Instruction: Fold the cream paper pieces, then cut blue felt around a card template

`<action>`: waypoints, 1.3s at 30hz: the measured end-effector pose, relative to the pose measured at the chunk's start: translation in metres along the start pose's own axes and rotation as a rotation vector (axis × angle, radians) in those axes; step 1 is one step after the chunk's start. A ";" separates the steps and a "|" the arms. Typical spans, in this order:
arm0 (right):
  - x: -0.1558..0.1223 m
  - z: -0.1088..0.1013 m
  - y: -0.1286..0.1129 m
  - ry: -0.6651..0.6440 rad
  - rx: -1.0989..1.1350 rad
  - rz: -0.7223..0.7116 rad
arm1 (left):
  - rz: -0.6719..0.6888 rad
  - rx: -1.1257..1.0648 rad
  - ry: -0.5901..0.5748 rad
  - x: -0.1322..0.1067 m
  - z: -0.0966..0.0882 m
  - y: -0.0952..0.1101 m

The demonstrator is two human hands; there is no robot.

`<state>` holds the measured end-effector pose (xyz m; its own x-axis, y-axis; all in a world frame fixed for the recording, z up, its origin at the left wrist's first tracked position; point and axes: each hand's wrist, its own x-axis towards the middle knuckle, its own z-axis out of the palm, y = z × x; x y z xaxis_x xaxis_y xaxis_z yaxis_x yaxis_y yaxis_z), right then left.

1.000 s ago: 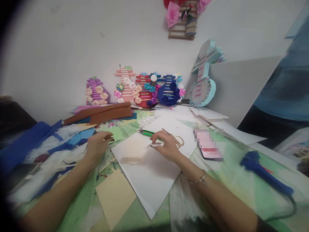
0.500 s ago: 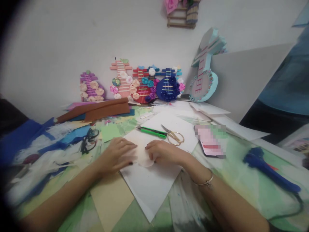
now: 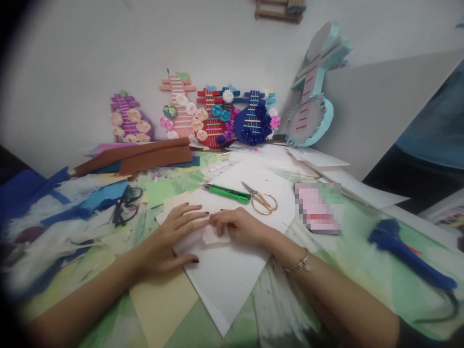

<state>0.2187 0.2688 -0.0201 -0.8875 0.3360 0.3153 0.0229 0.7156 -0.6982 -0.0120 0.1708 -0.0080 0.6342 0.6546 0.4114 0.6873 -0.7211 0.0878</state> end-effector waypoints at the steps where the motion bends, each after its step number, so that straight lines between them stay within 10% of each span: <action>1: 0.000 0.000 0.000 -0.014 0.001 -0.012 | 0.016 -0.005 -0.007 0.003 0.001 0.006; 39: -0.005 -0.016 -0.002 -0.108 0.015 0.059 | -0.031 -0.088 0.101 0.006 0.020 0.015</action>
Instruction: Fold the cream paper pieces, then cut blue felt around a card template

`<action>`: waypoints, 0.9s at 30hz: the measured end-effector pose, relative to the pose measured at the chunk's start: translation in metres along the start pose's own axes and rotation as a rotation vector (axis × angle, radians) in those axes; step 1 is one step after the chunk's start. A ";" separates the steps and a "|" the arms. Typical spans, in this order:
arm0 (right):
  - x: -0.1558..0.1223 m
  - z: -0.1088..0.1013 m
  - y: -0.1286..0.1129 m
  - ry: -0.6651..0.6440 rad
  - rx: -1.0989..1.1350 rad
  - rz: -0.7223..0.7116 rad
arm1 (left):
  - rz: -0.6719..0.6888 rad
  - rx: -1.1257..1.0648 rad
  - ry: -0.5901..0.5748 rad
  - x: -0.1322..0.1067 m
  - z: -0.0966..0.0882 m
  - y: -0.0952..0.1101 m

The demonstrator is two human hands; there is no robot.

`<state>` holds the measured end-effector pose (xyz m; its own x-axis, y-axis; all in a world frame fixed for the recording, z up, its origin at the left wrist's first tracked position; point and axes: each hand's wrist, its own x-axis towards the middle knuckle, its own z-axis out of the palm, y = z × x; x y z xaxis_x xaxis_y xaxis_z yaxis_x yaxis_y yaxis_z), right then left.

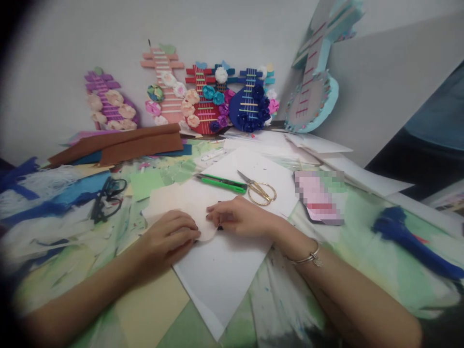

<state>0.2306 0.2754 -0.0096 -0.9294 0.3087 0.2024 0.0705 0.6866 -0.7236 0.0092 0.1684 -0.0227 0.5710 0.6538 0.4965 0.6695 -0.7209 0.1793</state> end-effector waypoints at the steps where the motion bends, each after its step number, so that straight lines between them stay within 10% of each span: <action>1: 0.000 0.000 0.000 -0.005 0.007 0.000 | 0.016 -0.008 0.011 -0.001 0.001 -0.001; 16: -0.001 -0.010 0.000 -0.107 -0.173 -0.072 | -0.086 -0.281 -0.092 0.001 -0.004 -0.006; 27: 0.007 0.014 -0.014 0.082 -0.157 -0.003 | -0.291 -0.400 -0.169 0.003 -0.006 -0.002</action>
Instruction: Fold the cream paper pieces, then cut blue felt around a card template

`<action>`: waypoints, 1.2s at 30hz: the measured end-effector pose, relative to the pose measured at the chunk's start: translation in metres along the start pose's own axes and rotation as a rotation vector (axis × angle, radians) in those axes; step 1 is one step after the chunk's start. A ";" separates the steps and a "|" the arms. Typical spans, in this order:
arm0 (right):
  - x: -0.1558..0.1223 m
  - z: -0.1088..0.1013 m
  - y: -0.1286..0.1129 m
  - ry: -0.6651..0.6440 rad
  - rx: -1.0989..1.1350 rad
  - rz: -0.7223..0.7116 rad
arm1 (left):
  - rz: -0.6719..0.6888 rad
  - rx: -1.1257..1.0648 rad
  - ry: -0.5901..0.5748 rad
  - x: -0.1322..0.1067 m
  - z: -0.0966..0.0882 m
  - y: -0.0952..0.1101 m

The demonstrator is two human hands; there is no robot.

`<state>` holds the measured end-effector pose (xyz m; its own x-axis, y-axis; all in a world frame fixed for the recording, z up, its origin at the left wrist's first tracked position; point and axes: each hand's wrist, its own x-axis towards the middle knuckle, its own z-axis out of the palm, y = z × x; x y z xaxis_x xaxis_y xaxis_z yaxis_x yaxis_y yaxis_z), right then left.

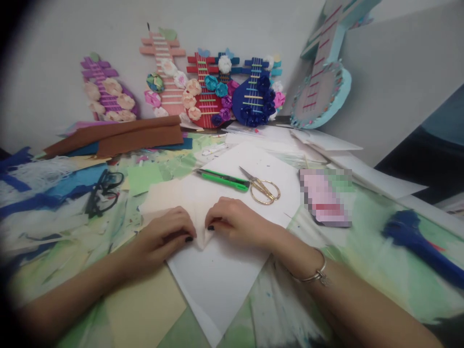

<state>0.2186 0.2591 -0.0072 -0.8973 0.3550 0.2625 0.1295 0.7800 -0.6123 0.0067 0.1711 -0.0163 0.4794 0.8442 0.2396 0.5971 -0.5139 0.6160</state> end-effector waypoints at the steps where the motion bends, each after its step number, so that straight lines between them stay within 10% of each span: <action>1: 0.000 0.002 0.000 0.003 -0.007 0.010 | -0.015 0.003 0.009 0.000 0.001 -0.001; 11: 0.003 0.008 0.001 0.003 -0.020 0.087 | -0.178 -0.031 0.127 0.004 0.007 -0.007; 21: 0.001 0.009 0.001 0.103 0.044 0.080 | -0.052 -0.013 0.274 0.001 0.006 -0.002; 36: -0.001 0.011 0.000 0.083 0.048 0.140 | -0.063 0.106 0.128 0.002 0.008 -0.004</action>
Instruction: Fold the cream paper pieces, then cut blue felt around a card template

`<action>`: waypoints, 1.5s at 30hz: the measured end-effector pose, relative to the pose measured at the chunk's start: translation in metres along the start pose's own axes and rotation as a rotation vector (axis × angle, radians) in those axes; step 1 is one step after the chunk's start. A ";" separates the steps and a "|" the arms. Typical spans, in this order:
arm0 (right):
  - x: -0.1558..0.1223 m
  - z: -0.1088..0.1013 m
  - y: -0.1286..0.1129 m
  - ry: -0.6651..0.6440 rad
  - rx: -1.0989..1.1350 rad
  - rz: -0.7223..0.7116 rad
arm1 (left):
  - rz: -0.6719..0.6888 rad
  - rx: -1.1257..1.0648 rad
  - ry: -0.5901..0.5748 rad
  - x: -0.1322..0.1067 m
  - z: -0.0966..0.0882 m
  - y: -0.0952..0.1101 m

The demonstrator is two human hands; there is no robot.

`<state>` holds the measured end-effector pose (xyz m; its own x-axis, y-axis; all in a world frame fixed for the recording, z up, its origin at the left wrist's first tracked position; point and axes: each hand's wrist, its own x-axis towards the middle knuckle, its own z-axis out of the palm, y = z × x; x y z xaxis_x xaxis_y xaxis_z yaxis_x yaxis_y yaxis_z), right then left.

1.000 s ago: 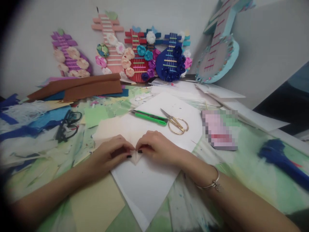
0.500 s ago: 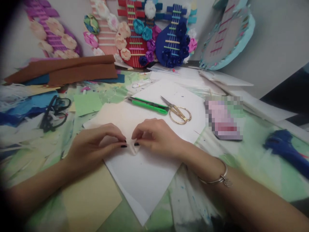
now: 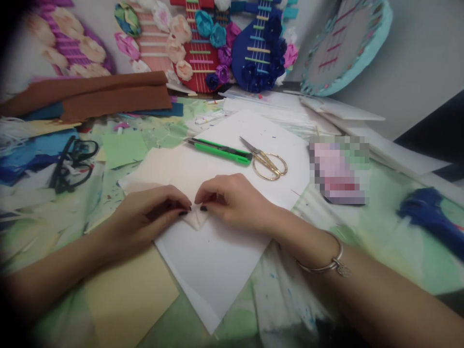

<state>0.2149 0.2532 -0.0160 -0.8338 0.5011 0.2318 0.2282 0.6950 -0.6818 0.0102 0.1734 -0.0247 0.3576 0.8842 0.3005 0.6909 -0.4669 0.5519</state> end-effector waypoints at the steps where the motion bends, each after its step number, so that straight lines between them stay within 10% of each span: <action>1: 0.000 0.000 0.000 0.000 -0.002 0.000 | -0.006 0.000 -0.001 0.000 0.000 0.000; 45: 0.002 0.006 -0.002 0.007 -0.017 0.050 | 0.114 0.080 0.054 0.000 0.002 -0.002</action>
<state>0.2096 0.2495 -0.0186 -0.8174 0.5393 0.2025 0.2783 0.6775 -0.6808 0.0103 0.1747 -0.0276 0.4039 0.8223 0.4008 0.6965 -0.5605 0.4481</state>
